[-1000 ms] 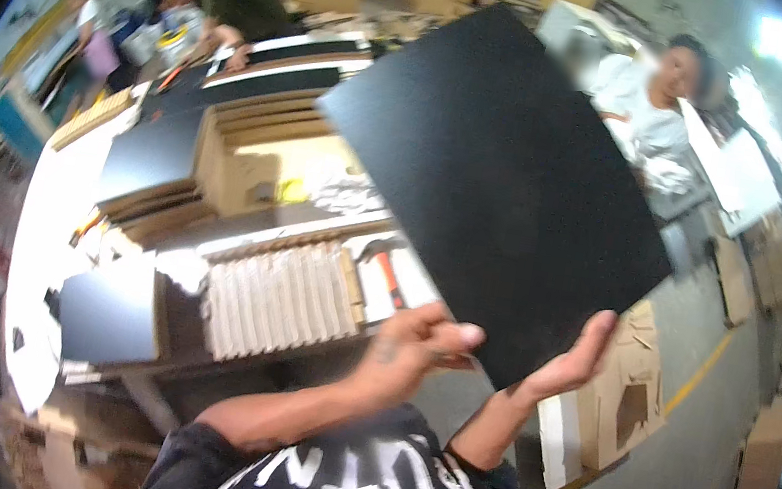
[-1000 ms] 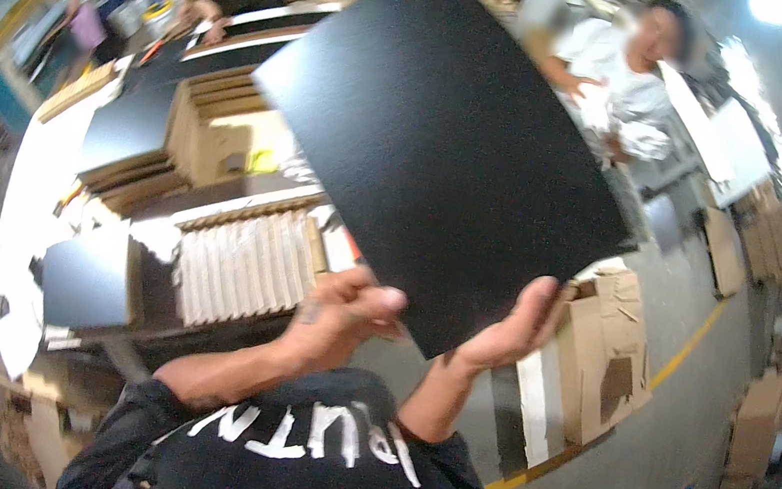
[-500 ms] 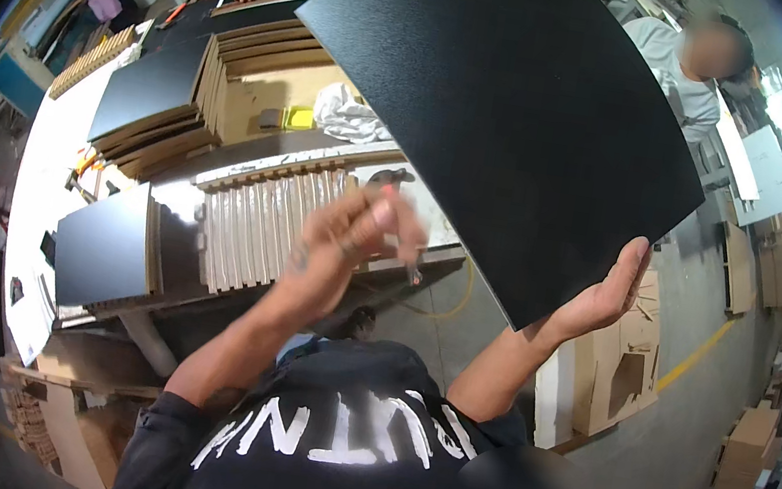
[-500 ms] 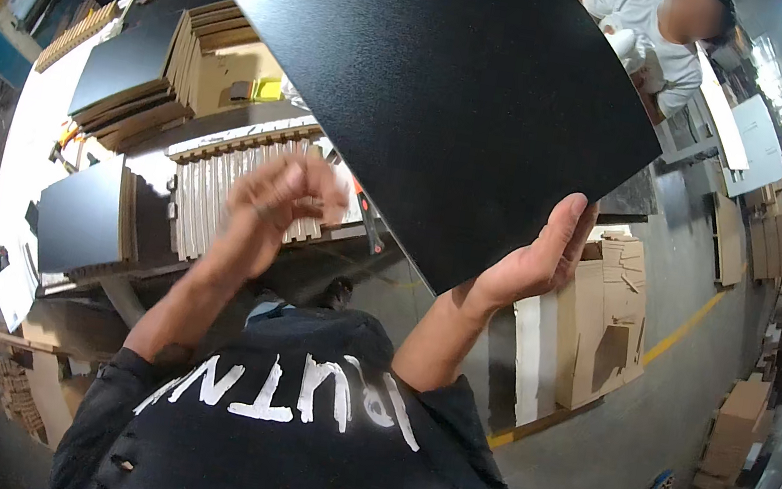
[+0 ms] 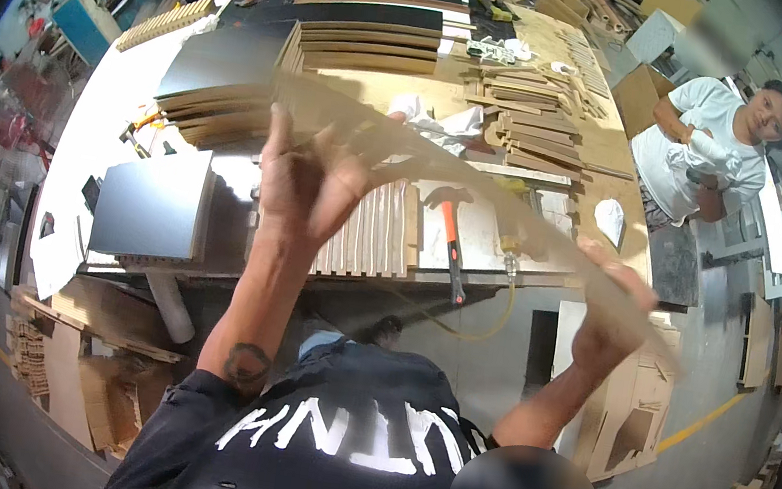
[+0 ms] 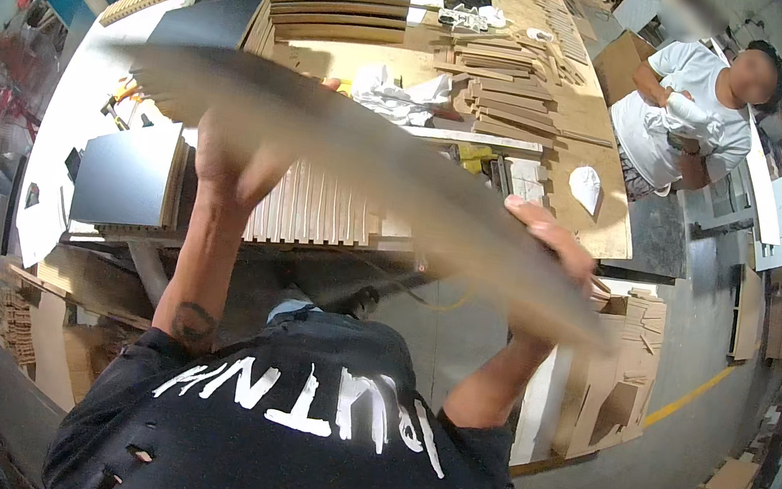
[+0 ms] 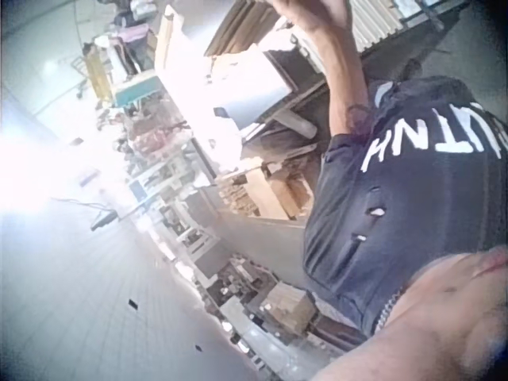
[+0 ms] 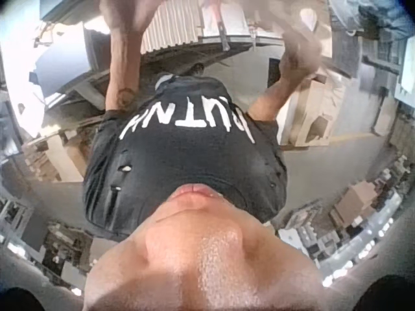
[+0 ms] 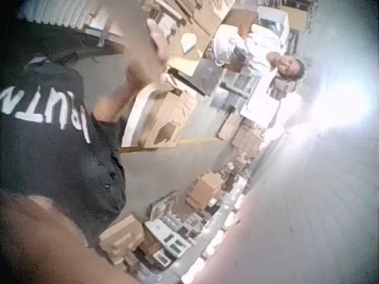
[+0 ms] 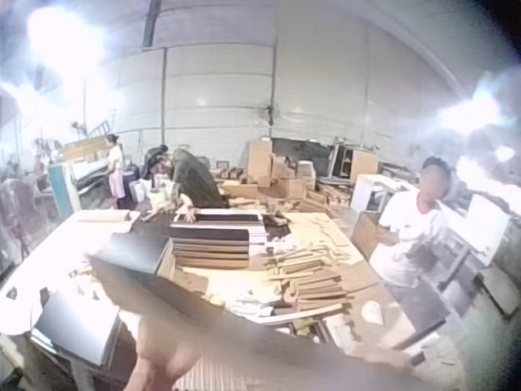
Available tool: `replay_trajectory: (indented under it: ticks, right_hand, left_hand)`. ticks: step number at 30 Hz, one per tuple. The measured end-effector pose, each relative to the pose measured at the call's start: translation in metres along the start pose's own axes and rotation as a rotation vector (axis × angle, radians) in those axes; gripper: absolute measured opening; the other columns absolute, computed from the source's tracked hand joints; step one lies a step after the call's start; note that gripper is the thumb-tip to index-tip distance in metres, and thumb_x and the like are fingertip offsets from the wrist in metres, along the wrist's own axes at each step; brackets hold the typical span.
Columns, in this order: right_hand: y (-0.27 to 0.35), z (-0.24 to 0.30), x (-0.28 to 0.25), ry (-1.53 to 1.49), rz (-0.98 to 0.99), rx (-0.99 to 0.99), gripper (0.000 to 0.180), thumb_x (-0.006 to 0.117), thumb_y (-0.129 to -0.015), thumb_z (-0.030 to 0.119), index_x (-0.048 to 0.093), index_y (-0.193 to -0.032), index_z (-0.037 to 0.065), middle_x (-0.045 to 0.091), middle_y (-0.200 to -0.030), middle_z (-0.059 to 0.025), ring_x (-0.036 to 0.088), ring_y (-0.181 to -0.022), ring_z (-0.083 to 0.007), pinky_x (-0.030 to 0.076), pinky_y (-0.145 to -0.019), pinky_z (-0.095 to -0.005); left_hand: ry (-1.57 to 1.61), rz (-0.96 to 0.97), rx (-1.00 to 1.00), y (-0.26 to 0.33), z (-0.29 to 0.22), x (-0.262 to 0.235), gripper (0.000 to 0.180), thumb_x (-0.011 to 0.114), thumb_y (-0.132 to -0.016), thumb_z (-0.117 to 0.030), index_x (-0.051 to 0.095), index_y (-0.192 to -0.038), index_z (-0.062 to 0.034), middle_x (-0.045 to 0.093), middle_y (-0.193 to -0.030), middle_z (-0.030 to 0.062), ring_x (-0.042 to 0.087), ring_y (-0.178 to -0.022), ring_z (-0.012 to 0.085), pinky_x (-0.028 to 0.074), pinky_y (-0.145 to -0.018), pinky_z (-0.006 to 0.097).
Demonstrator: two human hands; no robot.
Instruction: Assembling louvered wooden furniture panels using a pneumatic nail gun and a hammer.
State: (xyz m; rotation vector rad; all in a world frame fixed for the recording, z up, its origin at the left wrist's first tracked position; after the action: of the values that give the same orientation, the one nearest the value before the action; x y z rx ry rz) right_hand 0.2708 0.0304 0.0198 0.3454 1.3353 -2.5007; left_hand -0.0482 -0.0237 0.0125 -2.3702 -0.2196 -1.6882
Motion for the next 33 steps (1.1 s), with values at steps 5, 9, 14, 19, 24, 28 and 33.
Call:
replay_trajectory:
  ticks: [5,9,14,19,24,28,33]
  right_hand:
    - [0.013,0.006,0.025,0.310,0.097,-0.126,0.019,0.058,-0.092,0.010,0.062,-0.110,0.007,0.068,-0.118,-0.0124,0.062,-0.116,-0.0334,0.050,-0.100,-0.0442]
    - [0.045,0.004,0.038,0.409,0.003,-0.131,0.022,0.057,-0.095,0.017,0.063,-0.114,0.008,0.066,-0.122,-0.0136,0.058,-0.121,-0.0319,0.049,-0.102,-0.0440]
    - [0.064,0.003,0.051,0.317,-0.091,-0.004,0.037,0.055,-0.098,0.031,0.063,-0.121,0.004,0.054,-0.136,-0.0232,0.053,-0.127,-0.0337,0.046,-0.104,-0.0447]
    - [0.084,0.010,0.051,0.183,-0.084,0.156,0.029,0.055,-0.097,0.019,0.063,-0.121,0.005,0.058,-0.131,-0.0227,0.058,-0.122,-0.0317,0.048,-0.100,-0.0401]
    - [0.084,0.023,0.047,0.272,-0.092,0.215,0.039,0.055,-0.097,0.027,0.060,-0.124,-0.002,0.064,-0.122,-0.0218,0.063,-0.114,-0.0324,0.049,-0.098,-0.0397]
    - [0.080,0.013,0.052,0.079,-0.141,0.381,0.050,0.052,-0.098,0.036,0.055,-0.132,-0.001,0.059,-0.130,-0.0219,0.057,-0.123,-0.0321,0.043,-0.104,-0.0384]
    - [0.052,-0.002,0.057,-0.079,-0.120,0.514,0.054,0.050,-0.097,0.035,0.048,-0.139,0.002,0.051,-0.141,-0.0175,0.048,-0.132,-0.0280,0.035,-0.111,-0.0365]
  left_hand:
    - [-0.007,0.267,0.168,-0.010,-0.026,-0.042,0.070,0.042,-0.097,-0.055,0.033,-0.146,-0.0048,0.032,-0.148,0.0260,0.028,-0.141,0.0385,0.028,-0.116,0.056]
    - [0.096,0.329,0.202,0.008,-0.026,-0.059,0.067,0.042,-0.097,-0.055,0.038,-0.144,-0.0082,0.036,-0.148,0.0223,0.033,-0.139,0.0361,0.030,-0.114,0.056]
    - [0.012,0.366,0.272,0.042,-0.014,-0.058,0.063,0.043,-0.096,-0.055,0.043,-0.142,-0.0124,0.040,-0.148,0.0177,0.038,-0.137,0.0331,0.033,-0.112,0.056]
    - [0.658,0.296,-0.001,0.061,-0.025,-0.119,0.061,0.041,-0.092,-0.060,0.056,-0.132,-0.0160,0.046,-0.143,0.0163,0.037,-0.138,0.0352,0.025,-0.113,0.062]
    - [0.234,0.106,0.025,0.094,-0.024,-0.132,0.055,0.053,-0.088,-0.045,0.054,-0.131,-0.0096,0.050,-0.137,0.0158,0.043,-0.129,0.0326,0.032,-0.106,0.052]
    - [-1.846,-0.121,-0.122,0.181,-0.045,-0.133,0.054,0.062,-0.085,-0.033,0.052,-0.130,-0.0044,0.053,-0.132,0.0154,0.048,-0.121,0.0305,0.038,-0.101,0.045]
    - [-2.277,-0.031,-0.456,0.240,-0.061,-0.139,0.057,0.074,-0.067,-0.003,0.052,-0.119,0.0012,0.058,-0.117,0.0145,0.055,-0.111,0.0288,0.043,-0.094,0.037]
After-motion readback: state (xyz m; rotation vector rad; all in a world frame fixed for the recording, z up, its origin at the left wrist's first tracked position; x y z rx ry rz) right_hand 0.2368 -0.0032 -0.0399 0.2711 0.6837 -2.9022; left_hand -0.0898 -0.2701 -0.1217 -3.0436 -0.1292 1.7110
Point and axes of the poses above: each hand's wrist, its own y-axis away from the middle knuckle, its own x-axis out of the palm, z = x × y, the point moved 2 cm from there along -y, towards the middle knuckle
